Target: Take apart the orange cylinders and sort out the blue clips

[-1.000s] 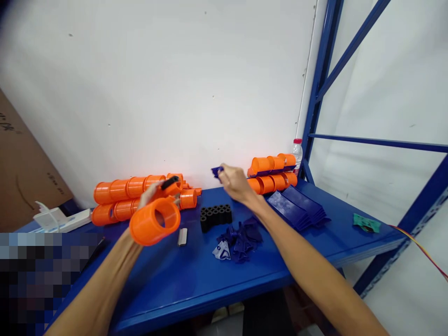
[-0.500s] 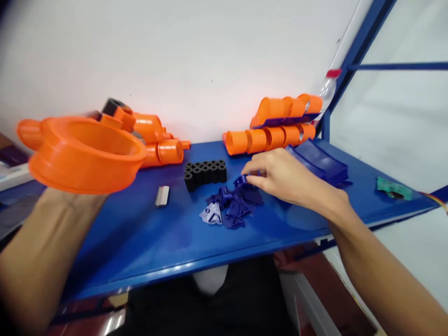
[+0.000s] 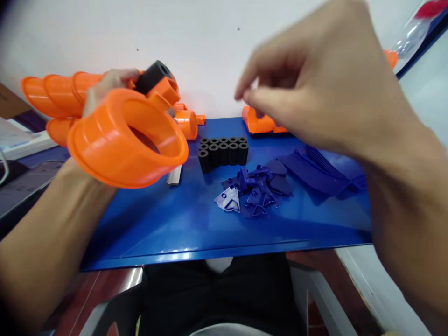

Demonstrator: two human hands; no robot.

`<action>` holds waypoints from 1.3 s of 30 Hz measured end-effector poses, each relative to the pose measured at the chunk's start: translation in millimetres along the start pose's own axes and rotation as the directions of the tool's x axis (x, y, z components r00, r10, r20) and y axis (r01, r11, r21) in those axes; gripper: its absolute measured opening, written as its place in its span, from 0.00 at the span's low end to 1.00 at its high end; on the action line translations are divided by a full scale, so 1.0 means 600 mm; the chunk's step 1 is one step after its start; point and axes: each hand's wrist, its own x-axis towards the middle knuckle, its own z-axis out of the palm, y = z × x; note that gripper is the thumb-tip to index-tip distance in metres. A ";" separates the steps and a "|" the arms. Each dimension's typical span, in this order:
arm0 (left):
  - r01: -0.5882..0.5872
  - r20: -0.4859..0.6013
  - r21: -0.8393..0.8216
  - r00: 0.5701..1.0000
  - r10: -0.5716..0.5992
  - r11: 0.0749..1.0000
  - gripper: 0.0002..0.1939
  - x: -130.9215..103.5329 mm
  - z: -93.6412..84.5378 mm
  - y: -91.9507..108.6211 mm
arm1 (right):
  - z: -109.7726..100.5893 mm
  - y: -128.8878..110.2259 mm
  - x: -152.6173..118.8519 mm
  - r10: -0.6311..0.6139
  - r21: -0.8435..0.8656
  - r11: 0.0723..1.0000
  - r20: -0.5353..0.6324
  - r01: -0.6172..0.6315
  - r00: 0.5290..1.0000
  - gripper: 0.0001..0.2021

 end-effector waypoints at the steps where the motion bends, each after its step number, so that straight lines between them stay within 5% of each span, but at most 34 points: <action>1: 0.001 0.051 0.036 0.999 -0.003 0.999 0.13 -0.006 0.007 -0.001 | 0.010 -0.016 0.018 0.030 0.061 0.998 -0.068 -0.026 0.997 0.09; 5: -0.005 0.179 0.121 0.984 -0.017 0.993 0.16 -0.024 0.025 -0.009 | 0.064 -0.059 0.074 -0.064 0.138 0.987 -0.132 0.082 0.989 0.13; 7: 0.001 0.154 0.158 0.988 -0.026 0.987 0.16 -0.024 0.028 -0.011 | 0.087 -0.062 0.083 -0.141 0.099 0.984 -0.101 0.151 0.985 0.10; 10: 0.031 0.097 0.169 0.994 -0.048 0.985 0.15 -0.018 0.027 -0.014 | 0.105 -0.052 0.076 -0.099 0.121 0.987 -0.062 0.106 0.993 0.04; 15: 0.091 0.072 0.095 0.993 -0.098 0.991 0.13 -0.011 0.020 -0.019 | 0.114 -0.043 0.057 0.040 0.282 0.958 0.021 -0.045 0.999 0.10; 23: 0.014 0.019 -0.125 1.000 -0.012 0.992 0.14 0.002 -0.012 0.009 | 0.081 -0.006 0.066 0.134 0.381 0.921 -0.120 -0.079 0.984 0.10; 30: -0.186 -0.157 -0.270 0.976 0.148 0.945 0.11 0.036 -0.057 0.030 | 0.023 -0.029 0.017 0.109 0.284 0.950 0.094 -0.131 0.990 0.09; 39: -0.174 -0.096 -0.211 0.983 0.156 0.962 0.14 0.041 -0.062 0.014 | 0.087 -0.058 -0.027 0.033 0.023 0.999 0.352 -0.044 0.935 0.03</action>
